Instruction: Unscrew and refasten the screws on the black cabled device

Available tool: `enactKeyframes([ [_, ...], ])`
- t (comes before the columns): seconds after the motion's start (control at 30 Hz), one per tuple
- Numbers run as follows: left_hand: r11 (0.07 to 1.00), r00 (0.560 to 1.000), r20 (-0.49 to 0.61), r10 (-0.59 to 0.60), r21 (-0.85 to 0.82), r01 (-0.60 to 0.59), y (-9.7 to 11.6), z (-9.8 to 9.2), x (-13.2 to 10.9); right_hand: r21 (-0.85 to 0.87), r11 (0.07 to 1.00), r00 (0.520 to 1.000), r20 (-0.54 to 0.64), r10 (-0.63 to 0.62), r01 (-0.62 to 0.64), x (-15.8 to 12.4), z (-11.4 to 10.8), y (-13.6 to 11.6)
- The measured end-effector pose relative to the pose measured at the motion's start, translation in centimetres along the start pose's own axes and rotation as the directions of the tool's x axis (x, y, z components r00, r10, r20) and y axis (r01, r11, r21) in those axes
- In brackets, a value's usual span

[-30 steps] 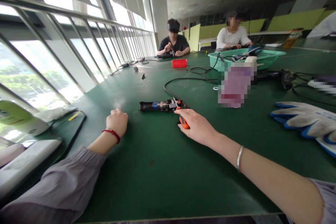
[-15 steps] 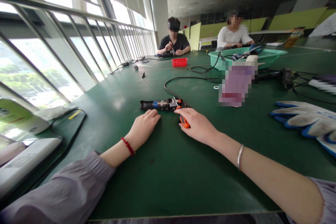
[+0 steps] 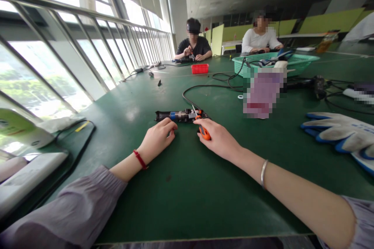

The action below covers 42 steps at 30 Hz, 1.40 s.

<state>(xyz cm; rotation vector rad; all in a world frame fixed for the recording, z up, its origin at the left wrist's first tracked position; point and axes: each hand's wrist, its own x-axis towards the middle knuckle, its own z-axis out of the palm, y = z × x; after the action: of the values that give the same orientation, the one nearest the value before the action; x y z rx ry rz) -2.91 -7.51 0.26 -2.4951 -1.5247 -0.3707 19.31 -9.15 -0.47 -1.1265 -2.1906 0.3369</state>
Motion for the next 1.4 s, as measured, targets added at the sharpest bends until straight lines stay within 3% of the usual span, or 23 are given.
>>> enactKeyframes([
  [0.13, 0.997, 0.999, -0.001, 0.035, 0.072, -0.035, 0.2, 0.3, 0.1, 0.034, 0.999, 0.999, -0.040, 0.011, -0.009, 0.2, 0.0, -0.3],
  [0.3, 0.998, 0.998, -0.035, 0.047, 0.036, -0.046, 0.1, 0.7, 0.6, 0.098, 0.995, 0.993, -0.112, 0.037, -0.026, 0.5, 0.5, -1.0],
  [0.53, 0.999, 0.997, -0.061, 0.040, -0.031, -0.042, 0.1, 0.7, 1.0, 0.120, 0.989, 0.996, -0.010, -0.086, 0.086, 0.6, 1.5, -1.5],
  [0.67, 0.995, 0.995, -0.096, -0.004, -0.100, -0.006, -0.4, 0.5, 1.0, 0.097, 0.995, 0.998, -0.066, -0.005, 0.011, 0.5, 1.0, -1.3],
  [0.77, 0.975, 0.977, -0.215, -0.011, -0.220, -0.037, -1.0, 0.7, 1.4, 0.091, 0.991, 0.987, -0.117, 0.108, -0.097, 0.5, 0.6, -0.7],
  [0.87, 0.933, 0.921, -0.387, -0.056, -0.347, -0.090, -1.3, 1.4, 2.1, 0.142, 0.967, 0.969, -0.099, 0.225, -0.210, 0.6, 0.6, 0.0],
  [0.97, 0.905, 0.883, -0.464, -0.071, -0.402, -0.139, -1.3, 2.0, 2.9, 0.152, 0.956, 0.962, -0.077, 0.264, -0.250, 0.7, 0.8, 0.3],
  [1.4, 0.949, 0.894, -0.436, 0.105, -0.223, -0.221, -1.1, 2.5, 3.9, 0.088, 0.976, 0.978, -0.055, 0.203, -0.198, 0.6, 0.9, 0.3],
])
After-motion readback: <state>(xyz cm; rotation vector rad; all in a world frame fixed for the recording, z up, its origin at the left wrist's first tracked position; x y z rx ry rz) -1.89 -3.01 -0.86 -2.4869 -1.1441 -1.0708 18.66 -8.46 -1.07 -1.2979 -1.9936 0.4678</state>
